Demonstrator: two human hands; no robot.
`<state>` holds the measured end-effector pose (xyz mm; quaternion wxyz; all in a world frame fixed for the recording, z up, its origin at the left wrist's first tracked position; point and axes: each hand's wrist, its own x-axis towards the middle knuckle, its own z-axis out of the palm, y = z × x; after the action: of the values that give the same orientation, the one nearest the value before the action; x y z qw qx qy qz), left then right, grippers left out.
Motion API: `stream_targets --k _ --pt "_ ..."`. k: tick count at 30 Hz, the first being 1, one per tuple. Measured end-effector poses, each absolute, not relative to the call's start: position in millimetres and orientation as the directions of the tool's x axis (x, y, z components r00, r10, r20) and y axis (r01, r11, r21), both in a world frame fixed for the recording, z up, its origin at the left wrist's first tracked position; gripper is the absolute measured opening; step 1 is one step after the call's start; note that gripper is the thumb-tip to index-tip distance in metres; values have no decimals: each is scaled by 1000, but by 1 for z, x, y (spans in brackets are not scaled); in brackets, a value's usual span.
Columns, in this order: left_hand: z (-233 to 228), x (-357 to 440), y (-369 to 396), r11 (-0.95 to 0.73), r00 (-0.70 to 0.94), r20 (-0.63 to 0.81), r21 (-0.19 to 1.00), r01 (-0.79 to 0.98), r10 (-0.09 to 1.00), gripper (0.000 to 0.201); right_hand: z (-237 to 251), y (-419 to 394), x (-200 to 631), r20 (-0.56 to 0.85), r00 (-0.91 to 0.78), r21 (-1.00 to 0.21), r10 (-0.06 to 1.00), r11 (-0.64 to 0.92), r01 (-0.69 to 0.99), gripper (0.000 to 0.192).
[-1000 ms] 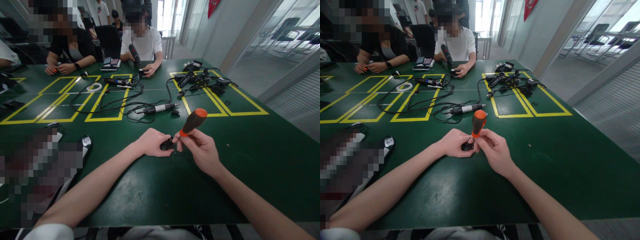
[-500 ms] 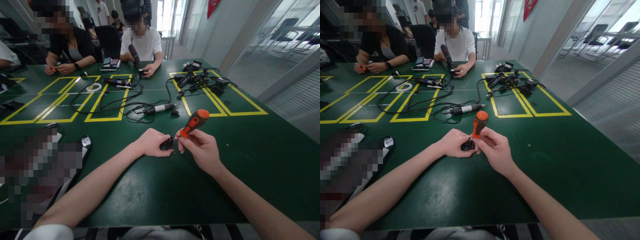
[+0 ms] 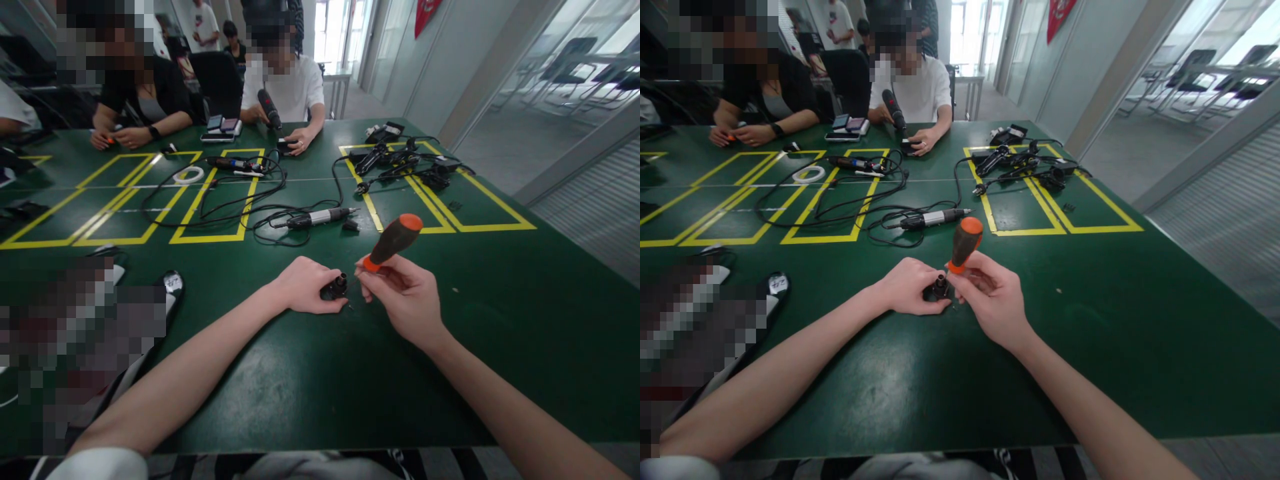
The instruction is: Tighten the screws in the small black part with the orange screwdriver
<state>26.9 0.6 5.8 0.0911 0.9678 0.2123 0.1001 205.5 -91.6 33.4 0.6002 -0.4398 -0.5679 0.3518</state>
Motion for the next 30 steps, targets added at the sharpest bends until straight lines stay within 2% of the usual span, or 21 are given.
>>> stream_targets --k 5,9,15,23,27,30 --pt "6 27 0 -890 889 149 222 398 434 35 34 -94 206 365 103 -930 925 360 69 27" --pt "5 28 1 -893 889 153 211 397 432 35 33 -95 206 417 102 -908 903 410 81 29" --pt "5 28 1 -888 886 145 214 407 440 35 30 -95 207 429 116 -899 896 412 147 19" --pt "9 28 -1 -884 890 116 225 409 441 33 30 -96 206 415 83 -909 906 411 62 27" --pt "6 28 1 -889 888 138 211 407 439 35 32 -96 207 427 90 -902 900 417 114 13" --pt "4 28 2 -893 889 154 212 397 431 35 35 -96 207 456 71 -882 887 439 173 10"
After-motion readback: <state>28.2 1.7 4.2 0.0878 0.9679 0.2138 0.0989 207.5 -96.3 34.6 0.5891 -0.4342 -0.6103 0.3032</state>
